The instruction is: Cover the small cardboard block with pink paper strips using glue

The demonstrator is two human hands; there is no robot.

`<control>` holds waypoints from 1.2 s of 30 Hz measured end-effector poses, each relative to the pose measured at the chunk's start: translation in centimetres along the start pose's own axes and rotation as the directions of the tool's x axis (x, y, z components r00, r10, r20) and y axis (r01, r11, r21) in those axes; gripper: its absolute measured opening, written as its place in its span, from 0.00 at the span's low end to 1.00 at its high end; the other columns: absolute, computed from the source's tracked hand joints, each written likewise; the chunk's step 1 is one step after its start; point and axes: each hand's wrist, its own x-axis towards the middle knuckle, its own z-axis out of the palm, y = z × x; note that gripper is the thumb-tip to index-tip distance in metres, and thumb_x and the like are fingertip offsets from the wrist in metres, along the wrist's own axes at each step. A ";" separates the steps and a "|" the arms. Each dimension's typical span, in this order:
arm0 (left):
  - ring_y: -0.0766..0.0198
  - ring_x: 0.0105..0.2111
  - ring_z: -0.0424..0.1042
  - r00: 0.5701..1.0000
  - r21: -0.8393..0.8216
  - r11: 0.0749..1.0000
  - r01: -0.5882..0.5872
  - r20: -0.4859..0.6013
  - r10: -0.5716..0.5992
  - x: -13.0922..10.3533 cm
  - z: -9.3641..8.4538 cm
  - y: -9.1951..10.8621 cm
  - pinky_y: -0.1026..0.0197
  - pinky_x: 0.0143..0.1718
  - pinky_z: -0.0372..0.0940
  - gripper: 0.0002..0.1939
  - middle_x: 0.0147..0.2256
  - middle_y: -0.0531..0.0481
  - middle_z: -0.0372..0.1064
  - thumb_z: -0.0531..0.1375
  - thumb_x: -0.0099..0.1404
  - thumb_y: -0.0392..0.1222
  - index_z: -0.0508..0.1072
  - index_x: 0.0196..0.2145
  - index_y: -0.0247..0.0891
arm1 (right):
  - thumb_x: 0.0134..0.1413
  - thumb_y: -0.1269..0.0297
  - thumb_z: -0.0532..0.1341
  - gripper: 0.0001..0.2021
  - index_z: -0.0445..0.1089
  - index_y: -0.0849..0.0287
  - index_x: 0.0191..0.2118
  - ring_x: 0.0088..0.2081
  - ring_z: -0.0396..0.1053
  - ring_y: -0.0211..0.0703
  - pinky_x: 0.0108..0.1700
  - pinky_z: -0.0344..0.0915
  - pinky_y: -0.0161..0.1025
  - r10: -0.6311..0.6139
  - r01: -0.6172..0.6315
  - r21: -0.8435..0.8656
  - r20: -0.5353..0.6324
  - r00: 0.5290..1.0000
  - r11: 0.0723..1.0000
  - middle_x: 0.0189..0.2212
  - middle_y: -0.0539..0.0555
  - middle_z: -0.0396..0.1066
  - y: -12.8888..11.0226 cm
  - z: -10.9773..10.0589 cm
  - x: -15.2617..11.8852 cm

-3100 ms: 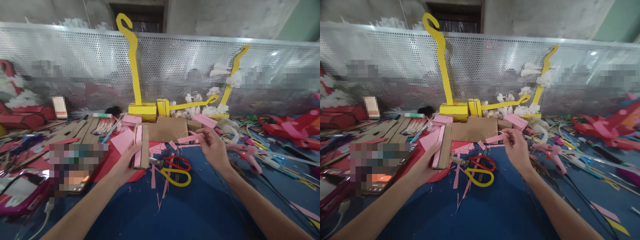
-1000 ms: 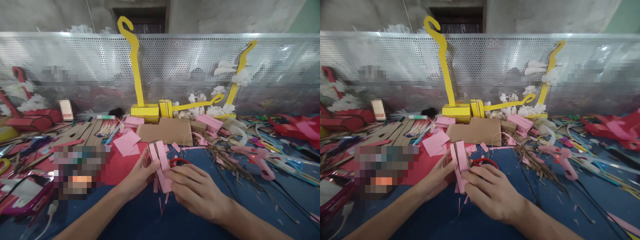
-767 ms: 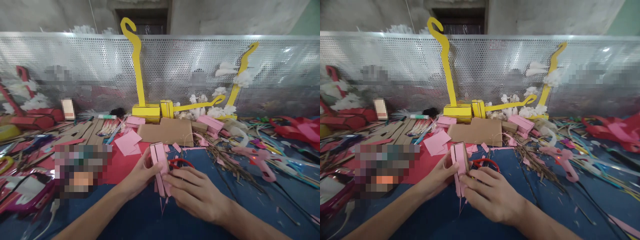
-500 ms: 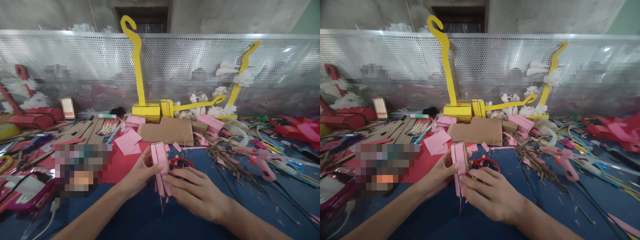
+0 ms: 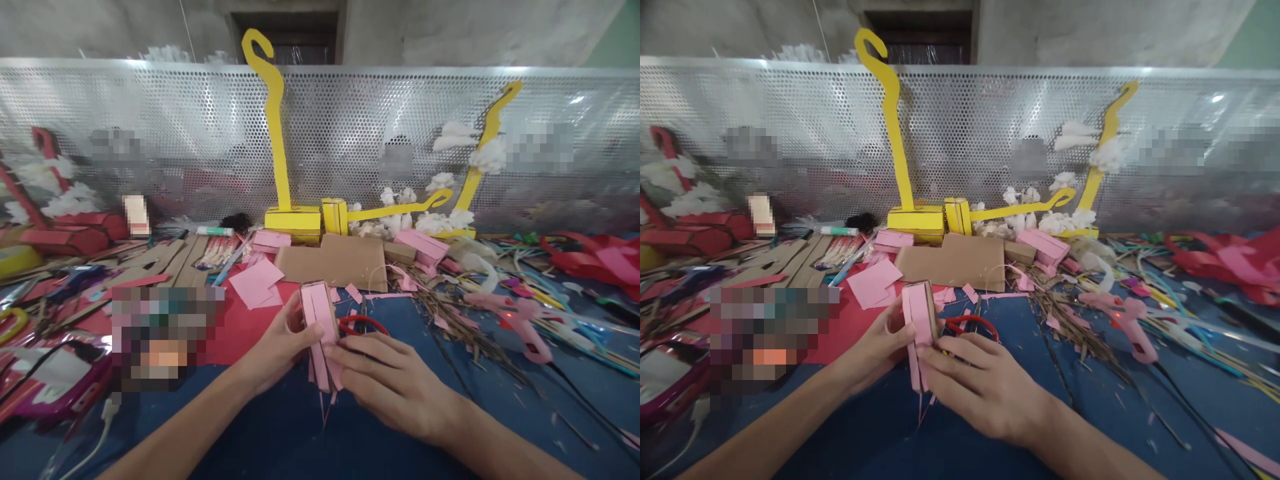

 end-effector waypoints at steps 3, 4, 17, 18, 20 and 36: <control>0.56 0.42 0.77 0.999 -0.011 1.000 0.020 -0.027 -0.021 -0.1 0.2 0.2 0.55 0.47 0.69 0.34 0.47 0.42 0.76 0.74 0.57 0.47 0.66 0.58 0.42 | 0.68 0.72 0.56 0.10 0.75 0.64 0.48 0.55 0.72 0.47 0.58 0.69 0.43 0.003 -0.003 0.002 0.005 1.000 1.000 0.50 0.60 0.80 -0.1 0.0 0.1; 0.56 0.43 0.77 0.999 -0.014 1.000 0.027 -0.039 -0.028 -0.1 0.3 0.2 0.54 0.48 0.69 0.34 0.48 0.41 0.76 0.73 0.58 0.46 0.66 0.58 0.42 | 0.68 0.72 0.57 0.10 0.75 0.64 0.47 0.55 0.72 0.47 0.58 0.69 0.43 0.003 -0.003 0.003 0.005 1.000 1.000 0.50 0.60 0.80 -0.1 0.0 0.1; 0.51 0.48 0.76 0.987 -0.058 0.994 0.090 -0.126 -0.097 -0.3 0.8 0.6 0.55 0.44 0.69 0.29 0.50 0.39 0.75 0.71 0.60 0.45 0.67 0.56 0.41 | 0.65 0.72 0.62 0.07 0.75 0.63 0.46 0.53 0.73 0.48 0.57 0.70 0.45 0.001 0.000 0.068 -0.010 1.000 0.998 0.49 0.58 0.80 0.1 0.6 -0.2; 0.51 0.47 0.76 0.986 -0.063 0.993 0.096 -0.133 -0.104 -0.3 0.8 0.7 0.54 0.44 0.69 0.28 0.49 0.40 0.76 0.71 0.60 0.45 0.68 0.55 0.41 | 0.65 0.72 0.62 0.07 0.75 0.63 0.46 0.53 0.73 0.47 0.57 0.70 0.45 -0.004 0.005 0.071 -0.012 1.000 0.997 0.49 0.58 0.80 0.2 0.6 -0.1; 0.51 0.46 0.77 0.985 -0.067 0.993 0.094 -0.142 -0.103 -0.2 0.8 0.8 0.53 0.44 0.69 0.25 0.47 0.40 0.77 0.71 0.60 0.46 0.70 0.52 0.40 | 0.65 0.72 0.62 0.07 0.74 0.63 0.46 0.53 0.73 0.47 0.57 0.70 0.45 -0.005 0.006 0.084 -0.015 1.000 0.996 0.48 0.58 0.80 0.2 0.6 -0.2; 0.55 0.44 0.77 0.991 -0.061 0.998 0.017 -0.134 -0.025 -0.2 1.0 0.9 0.55 0.46 0.69 0.25 0.45 0.43 0.77 0.72 0.59 0.43 0.71 0.52 0.40 | 0.63 0.65 0.65 0.22 0.67 0.62 0.61 0.66 0.61 0.52 0.65 0.62 0.52 0.120 -0.122 0.034 0.050 0.991 0.992 0.60 0.61 0.72 0.3 1.3 -0.3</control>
